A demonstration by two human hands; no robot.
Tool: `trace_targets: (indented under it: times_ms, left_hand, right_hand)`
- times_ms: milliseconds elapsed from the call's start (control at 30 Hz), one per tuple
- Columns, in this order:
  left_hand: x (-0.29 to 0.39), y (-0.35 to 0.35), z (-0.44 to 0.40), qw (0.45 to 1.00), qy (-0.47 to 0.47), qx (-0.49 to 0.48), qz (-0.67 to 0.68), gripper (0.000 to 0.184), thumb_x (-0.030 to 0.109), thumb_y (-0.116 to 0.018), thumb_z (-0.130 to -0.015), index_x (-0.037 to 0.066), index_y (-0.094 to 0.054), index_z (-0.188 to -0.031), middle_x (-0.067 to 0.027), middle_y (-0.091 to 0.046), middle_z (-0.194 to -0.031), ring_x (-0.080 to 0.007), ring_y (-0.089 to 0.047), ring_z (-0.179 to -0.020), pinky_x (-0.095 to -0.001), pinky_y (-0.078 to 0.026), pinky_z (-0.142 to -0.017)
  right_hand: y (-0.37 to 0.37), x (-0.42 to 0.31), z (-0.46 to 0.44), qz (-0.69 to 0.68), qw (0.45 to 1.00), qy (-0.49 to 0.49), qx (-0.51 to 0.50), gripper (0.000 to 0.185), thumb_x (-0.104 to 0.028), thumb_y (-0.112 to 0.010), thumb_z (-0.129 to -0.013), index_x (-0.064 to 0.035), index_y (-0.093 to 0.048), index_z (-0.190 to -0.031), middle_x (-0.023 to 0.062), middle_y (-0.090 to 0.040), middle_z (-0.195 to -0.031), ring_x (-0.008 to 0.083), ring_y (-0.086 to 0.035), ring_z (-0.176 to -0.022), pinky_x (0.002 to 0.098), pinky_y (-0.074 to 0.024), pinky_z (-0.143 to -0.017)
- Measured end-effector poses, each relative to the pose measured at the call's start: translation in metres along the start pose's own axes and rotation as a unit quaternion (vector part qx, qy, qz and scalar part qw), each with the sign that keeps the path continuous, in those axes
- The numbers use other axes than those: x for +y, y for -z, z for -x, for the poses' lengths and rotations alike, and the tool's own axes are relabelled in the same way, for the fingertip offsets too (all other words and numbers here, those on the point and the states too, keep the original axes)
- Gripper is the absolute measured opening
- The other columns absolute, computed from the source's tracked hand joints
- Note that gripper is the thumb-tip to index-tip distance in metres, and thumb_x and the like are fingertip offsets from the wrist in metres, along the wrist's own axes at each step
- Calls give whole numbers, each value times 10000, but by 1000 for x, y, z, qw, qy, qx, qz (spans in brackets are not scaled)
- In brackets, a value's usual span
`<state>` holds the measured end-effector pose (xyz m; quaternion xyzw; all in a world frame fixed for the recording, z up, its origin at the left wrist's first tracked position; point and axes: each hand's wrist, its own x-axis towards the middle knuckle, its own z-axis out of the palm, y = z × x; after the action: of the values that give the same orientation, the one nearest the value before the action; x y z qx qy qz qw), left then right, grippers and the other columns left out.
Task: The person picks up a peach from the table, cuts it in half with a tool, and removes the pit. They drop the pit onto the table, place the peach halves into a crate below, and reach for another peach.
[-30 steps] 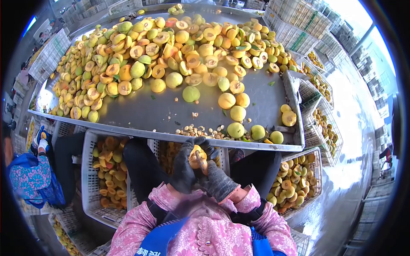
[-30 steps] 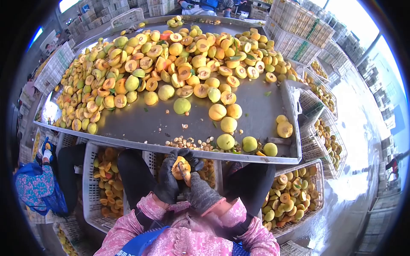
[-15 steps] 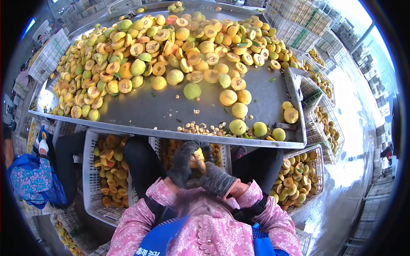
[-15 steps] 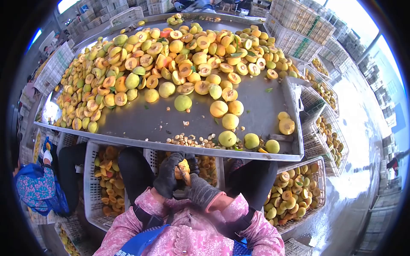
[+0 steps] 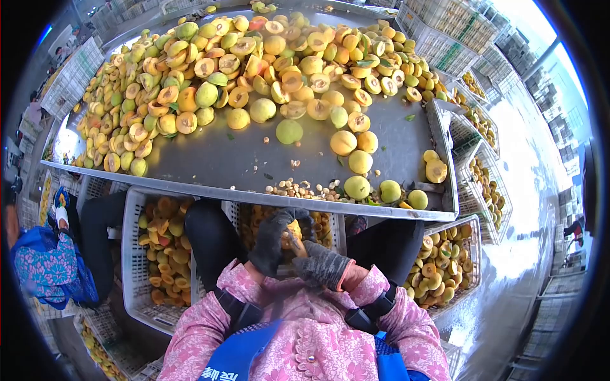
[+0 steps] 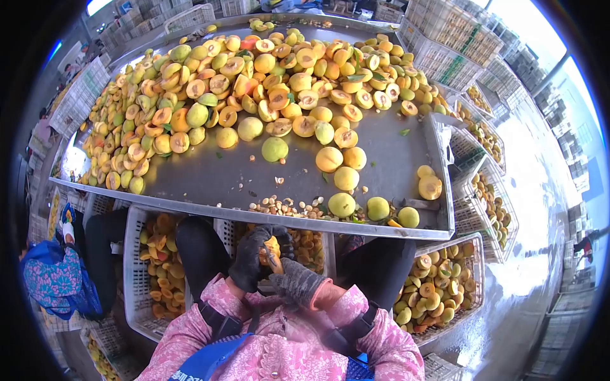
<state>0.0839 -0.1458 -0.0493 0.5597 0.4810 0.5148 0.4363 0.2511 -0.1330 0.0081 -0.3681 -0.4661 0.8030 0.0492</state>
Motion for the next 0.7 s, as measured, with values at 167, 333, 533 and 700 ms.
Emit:
trace_targets:
  times_ms: [167, 333, 533, 700]
  left_hand:
    - [-23, -1, 7, 1000, 14, -4, 18, 251, 128, -440, -910, -16, -600, -1039, -135, -653, -983, -198, -624, -901, -308, -485, -828]
    - [-2, -3, 1, 926, 196, 21, 323, 334, 282, -440, -941, 1, -553, -1080, -113, -616, -979, -222, -617, -872, -366, -520, -803]
    - [-11, -9, 5, 851, 239, 84, 459, 376, 340, -408, -948, 15, -539, -1084, -110, -606, -954, -236, -611, -852, -385, -521, -791]
    - [-8, -9, 0, 821, 270, 77, 497, 367, 351, -428, -940, 23, -546, -1053, -106, -610, -943, -243, -615, -816, -390, -526, -754]
  right_hand:
    - [9, 26, -19, 345, 925, 159, 31, 267, -204, -613, -874, -87, -505, -1088, 9, -556, -789, 95, -554, -675, 223, -431, -522]
    - [-3, -8, -4, -151, 985, -61, -61, 281, -176, -616, -868, -69, -513, -1107, 6, -575, -807, 86, -553, -625, 230, -440, -485]
    - [-1, 21, -16, -242, 968, -31, -62, 298, -192, -621, -868, -57, -522, -1115, 14, -594, -825, 93, -572, -616, 224, -457, -479]
    - [0, 47, -24, -308, 949, -21, -68, 287, -160, -607, -873, -44, -522, -1122, 56, -622, -913, 121, -613, -732, 220, -482, -552]
